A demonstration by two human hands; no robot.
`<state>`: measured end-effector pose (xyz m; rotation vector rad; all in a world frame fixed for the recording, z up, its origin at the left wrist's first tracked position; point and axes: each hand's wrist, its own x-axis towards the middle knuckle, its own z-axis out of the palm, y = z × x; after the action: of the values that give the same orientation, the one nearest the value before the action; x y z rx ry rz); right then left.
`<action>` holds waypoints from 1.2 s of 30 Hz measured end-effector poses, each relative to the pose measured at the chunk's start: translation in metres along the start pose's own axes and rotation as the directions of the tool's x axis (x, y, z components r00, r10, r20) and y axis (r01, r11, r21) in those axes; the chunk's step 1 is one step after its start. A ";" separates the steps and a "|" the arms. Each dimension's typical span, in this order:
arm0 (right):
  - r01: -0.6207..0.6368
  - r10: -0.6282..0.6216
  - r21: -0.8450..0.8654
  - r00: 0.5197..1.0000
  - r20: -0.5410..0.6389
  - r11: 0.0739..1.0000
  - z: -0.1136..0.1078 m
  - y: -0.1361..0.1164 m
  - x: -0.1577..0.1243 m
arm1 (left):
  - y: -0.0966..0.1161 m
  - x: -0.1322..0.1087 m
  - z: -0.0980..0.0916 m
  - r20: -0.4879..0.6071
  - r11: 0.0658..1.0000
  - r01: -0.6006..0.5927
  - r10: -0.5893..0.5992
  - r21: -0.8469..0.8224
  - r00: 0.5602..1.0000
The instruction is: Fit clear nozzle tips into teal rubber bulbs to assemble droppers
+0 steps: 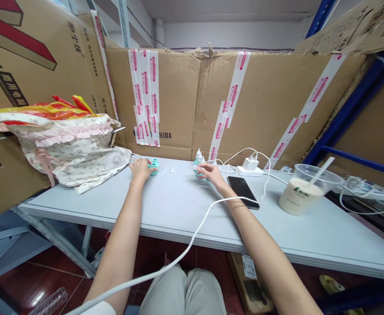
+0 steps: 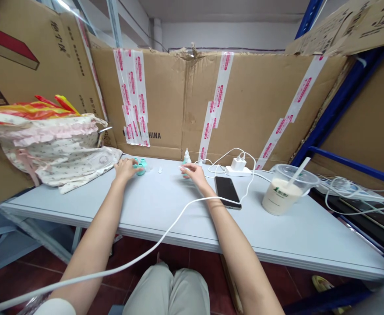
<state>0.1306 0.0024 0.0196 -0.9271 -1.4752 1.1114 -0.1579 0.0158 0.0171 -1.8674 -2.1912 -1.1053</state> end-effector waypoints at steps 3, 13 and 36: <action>0.004 -0.004 -0.020 1.000 0.018 1.000 0.001 -0.001 0.000 | -0.002 0.001 0.000 -0.026 0.999 -0.024 0.023 -0.028 0.999; 0.021 -0.021 0.033 1.000 0.004 0.999 -0.002 0.003 0.002 | 0.034 0.004 -0.001 0.017 0.560 -0.051 0.117 -0.827 0.993; 0.130 -0.090 -0.223 0.980 0.178 0.966 -0.009 0.006 0.001 | 0.091 -0.055 0.043 0.176 0.711 -0.554 0.670 -0.433 0.722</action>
<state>0.1394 0.0062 0.0141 -0.9169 -1.8034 0.9654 -0.0465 -0.0058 0.0022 -2.8182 -1.2698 -1.1392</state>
